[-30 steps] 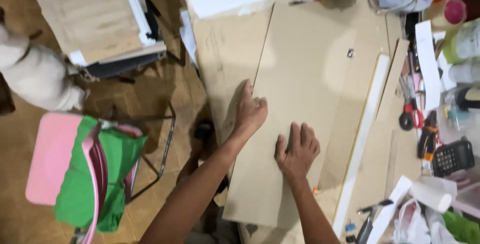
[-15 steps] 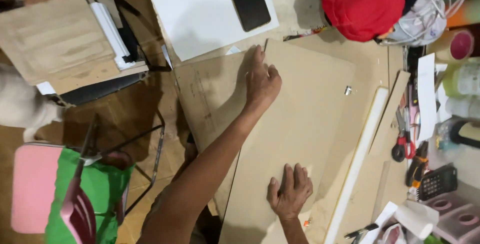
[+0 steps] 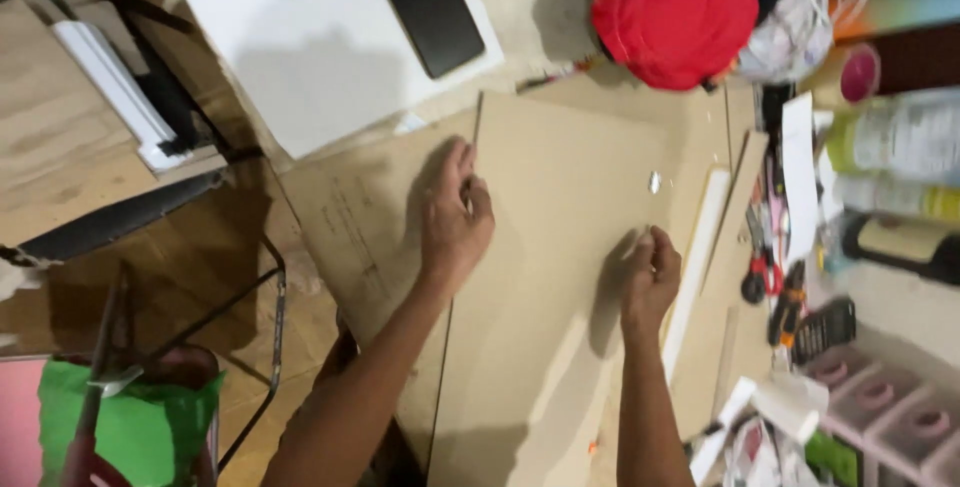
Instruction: Measuring and cutting large boards using a straight edge and utility knife in a workshop environment.
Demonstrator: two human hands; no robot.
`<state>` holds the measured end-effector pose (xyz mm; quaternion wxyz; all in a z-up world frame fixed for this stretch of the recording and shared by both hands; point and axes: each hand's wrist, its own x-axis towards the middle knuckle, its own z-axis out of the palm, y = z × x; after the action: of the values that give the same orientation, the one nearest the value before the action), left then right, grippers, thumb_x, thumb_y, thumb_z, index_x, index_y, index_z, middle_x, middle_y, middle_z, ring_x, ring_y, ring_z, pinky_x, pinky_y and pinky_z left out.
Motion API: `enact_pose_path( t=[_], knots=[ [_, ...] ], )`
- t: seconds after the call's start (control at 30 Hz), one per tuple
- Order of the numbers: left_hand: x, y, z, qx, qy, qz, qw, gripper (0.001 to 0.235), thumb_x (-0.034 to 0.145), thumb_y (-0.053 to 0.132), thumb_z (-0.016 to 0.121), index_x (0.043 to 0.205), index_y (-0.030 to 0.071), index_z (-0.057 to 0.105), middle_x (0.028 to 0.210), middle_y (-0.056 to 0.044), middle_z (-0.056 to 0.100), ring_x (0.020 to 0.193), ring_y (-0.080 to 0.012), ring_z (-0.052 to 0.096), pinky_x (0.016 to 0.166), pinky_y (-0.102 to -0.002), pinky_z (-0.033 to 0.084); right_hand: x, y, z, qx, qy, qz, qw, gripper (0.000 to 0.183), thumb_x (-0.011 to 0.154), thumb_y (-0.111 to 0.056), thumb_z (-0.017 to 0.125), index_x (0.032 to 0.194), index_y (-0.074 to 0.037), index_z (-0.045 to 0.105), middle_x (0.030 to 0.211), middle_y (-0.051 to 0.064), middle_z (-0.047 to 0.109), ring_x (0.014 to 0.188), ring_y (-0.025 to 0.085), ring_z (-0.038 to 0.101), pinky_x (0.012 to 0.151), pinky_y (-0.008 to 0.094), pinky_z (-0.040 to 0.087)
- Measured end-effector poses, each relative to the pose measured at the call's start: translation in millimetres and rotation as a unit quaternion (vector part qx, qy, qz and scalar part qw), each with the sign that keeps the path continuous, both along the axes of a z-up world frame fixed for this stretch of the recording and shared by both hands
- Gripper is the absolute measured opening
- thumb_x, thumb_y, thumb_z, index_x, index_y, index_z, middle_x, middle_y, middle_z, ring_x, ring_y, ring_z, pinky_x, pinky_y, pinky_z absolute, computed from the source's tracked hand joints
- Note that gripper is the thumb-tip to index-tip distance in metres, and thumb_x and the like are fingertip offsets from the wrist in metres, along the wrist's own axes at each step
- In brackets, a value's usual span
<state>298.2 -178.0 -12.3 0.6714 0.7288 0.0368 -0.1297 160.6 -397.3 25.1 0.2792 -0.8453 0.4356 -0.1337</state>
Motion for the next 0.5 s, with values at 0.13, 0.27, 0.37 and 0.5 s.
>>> enact_pose_path(
  t=[0.13, 0.27, 0.37, 0.5],
  knots=[
    [7, -2, 10, 0.012, -0.012, 0.058, 0.998, 0.051, 0.096, 0.007, 0.053, 0.146, -0.004, 0.049, 0.131, -0.03, 0.066, 0.121, -0.0415, 0.065, 0.094, -0.05, 0.059, 14, -37, -49, 0.037, -0.062, -0.044, 0.996, 0.033, 0.102, -0.029, 0.074, 0.124, -0.004, 0.071, 0.113, 0.023, 0.069, 0.107, 0.035, 0.067, 0.095, 0.048, 0.051],
    [3, -1, 7, -0.046, -0.008, 0.05, 0.998, 0.051, 0.102, 0.016, 0.048, 0.151, 0.003, 0.042, 0.148, -0.019, 0.057, 0.136, -0.0281, 0.058, 0.102, -0.035, 0.055, 50, -2, -7, 0.094, -0.021, -0.132, 0.987, 0.036, 0.091, -0.035, 0.072, 0.116, -0.009, 0.074, 0.105, 0.002, 0.071, 0.099, 0.014, 0.062, 0.092, 0.029, 0.05],
    [4, 0, 14, -0.026, 0.084, 0.021, 0.996, 0.054, 0.098, 0.017, 0.047, 0.152, 0.011, 0.043, 0.152, -0.008, 0.056, 0.139, -0.0213, 0.056, 0.109, -0.034, 0.05, 63, 10, 10, 0.139, 0.005, -0.157, 0.978, 0.029, 0.092, -0.038, 0.069, 0.105, -0.012, 0.07, 0.097, -0.001, 0.064, 0.093, 0.013, 0.057, 0.087, 0.027, 0.044],
    [2, -2, 8, -0.01, 0.017, 0.044, 0.999, 0.056, 0.097, 0.009, 0.053, 0.152, 0.009, 0.042, 0.151, -0.013, 0.056, 0.135, -0.025, 0.059, 0.11, -0.033, 0.052, 62, 7, 0, 0.141, -0.002, -0.178, 0.974, 0.017, 0.093, -0.032, 0.07, 0.095, -0.016, 0.069, 0.09, -0.003, 0.062, 0.087, 0.011, 0.054, 0.081, 0.025, 0.041]
  ],
)
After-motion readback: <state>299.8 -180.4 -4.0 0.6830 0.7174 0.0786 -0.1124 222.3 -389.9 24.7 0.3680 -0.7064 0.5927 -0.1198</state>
